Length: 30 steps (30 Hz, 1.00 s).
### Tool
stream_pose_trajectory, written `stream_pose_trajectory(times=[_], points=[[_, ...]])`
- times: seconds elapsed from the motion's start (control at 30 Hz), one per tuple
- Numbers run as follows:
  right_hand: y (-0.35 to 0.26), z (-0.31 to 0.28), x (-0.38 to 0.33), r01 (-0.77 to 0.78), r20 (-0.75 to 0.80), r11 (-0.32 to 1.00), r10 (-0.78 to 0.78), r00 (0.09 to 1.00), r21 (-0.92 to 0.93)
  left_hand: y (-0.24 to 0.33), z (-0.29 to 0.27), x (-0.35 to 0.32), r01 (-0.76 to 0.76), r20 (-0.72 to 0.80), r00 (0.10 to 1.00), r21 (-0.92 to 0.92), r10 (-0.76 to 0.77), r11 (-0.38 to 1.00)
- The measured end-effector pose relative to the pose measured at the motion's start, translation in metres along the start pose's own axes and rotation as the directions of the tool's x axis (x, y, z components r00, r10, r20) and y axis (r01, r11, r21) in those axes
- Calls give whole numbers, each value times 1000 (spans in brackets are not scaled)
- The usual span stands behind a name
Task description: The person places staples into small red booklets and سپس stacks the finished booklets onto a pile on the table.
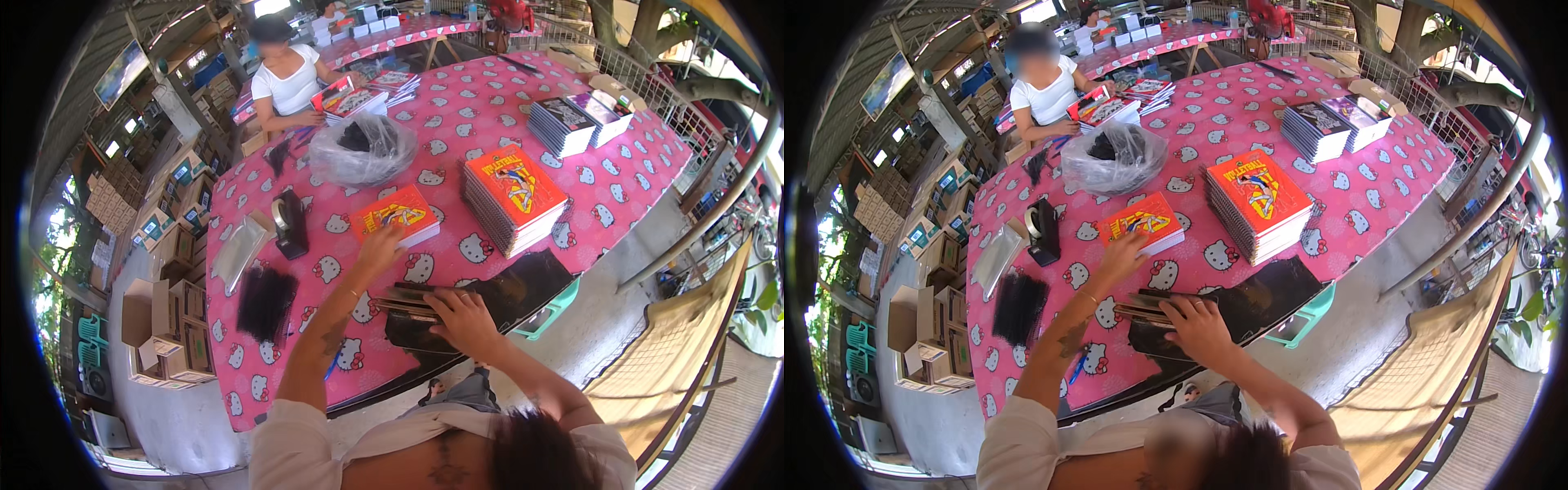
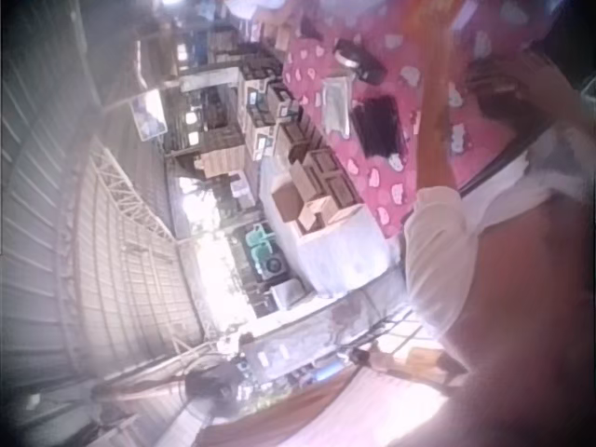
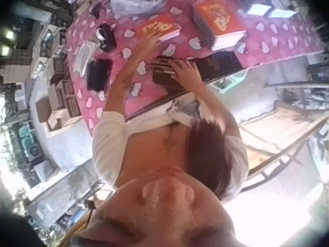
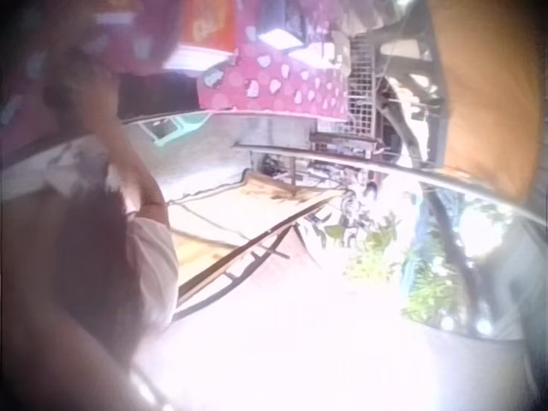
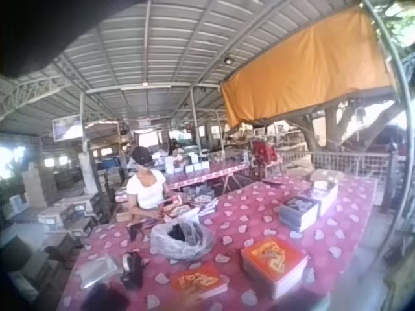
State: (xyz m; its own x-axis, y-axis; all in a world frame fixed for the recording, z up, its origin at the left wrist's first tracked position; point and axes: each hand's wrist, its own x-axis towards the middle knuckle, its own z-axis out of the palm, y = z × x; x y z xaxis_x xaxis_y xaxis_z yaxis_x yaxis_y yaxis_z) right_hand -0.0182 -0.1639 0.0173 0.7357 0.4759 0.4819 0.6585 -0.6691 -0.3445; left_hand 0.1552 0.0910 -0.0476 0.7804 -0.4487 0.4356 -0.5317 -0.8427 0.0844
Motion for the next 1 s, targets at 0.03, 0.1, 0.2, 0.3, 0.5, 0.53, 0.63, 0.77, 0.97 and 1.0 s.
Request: stream_pose_trajectory(times=[0.03,0.1,0.2,0.3,0.5,0.53,0.63,0.77,0.97,1.0], points=[[5,11,-3,3,-2,1000,-3,1000,4,-10,8,-16,-51,37,998,62,48,997],[23,35,-2,-30,206,999,21,978,42,-22,12,-32,-82,45,996,101,77,992],[41,21,14,-175,365,962,90,927,209,4,-16,-26,37,24,999,-10,-36,999],[55,3,30,-152,-263,961,212,941,230,49,-116,19,94,-202,974,-45,-101,995],[73,-6,-12,-311,84,418,480,874,853,125,-176,11,-212,-264,954,-250,144,945],[73,0,-25,-277,17,464,489,872,842,130,-168,6,-229,-227,959,-264,170,937],[79,24,-48,-302,15,446,540,841,842,142,-159,-2,-258,-142,963,-233,229,938],[72,47,-51,-398,52,523,556,829,754,146,-161,-4,-296,-50,955,-105,292,949],[46,49,-31,-280,12,497,476,879,821,124,-102,-86,-126,-101,987,-1,125,992],[47,53,-34,-276,17,499,464,886,822,123,-91,-98,-96,-142,985,0,95,995]])
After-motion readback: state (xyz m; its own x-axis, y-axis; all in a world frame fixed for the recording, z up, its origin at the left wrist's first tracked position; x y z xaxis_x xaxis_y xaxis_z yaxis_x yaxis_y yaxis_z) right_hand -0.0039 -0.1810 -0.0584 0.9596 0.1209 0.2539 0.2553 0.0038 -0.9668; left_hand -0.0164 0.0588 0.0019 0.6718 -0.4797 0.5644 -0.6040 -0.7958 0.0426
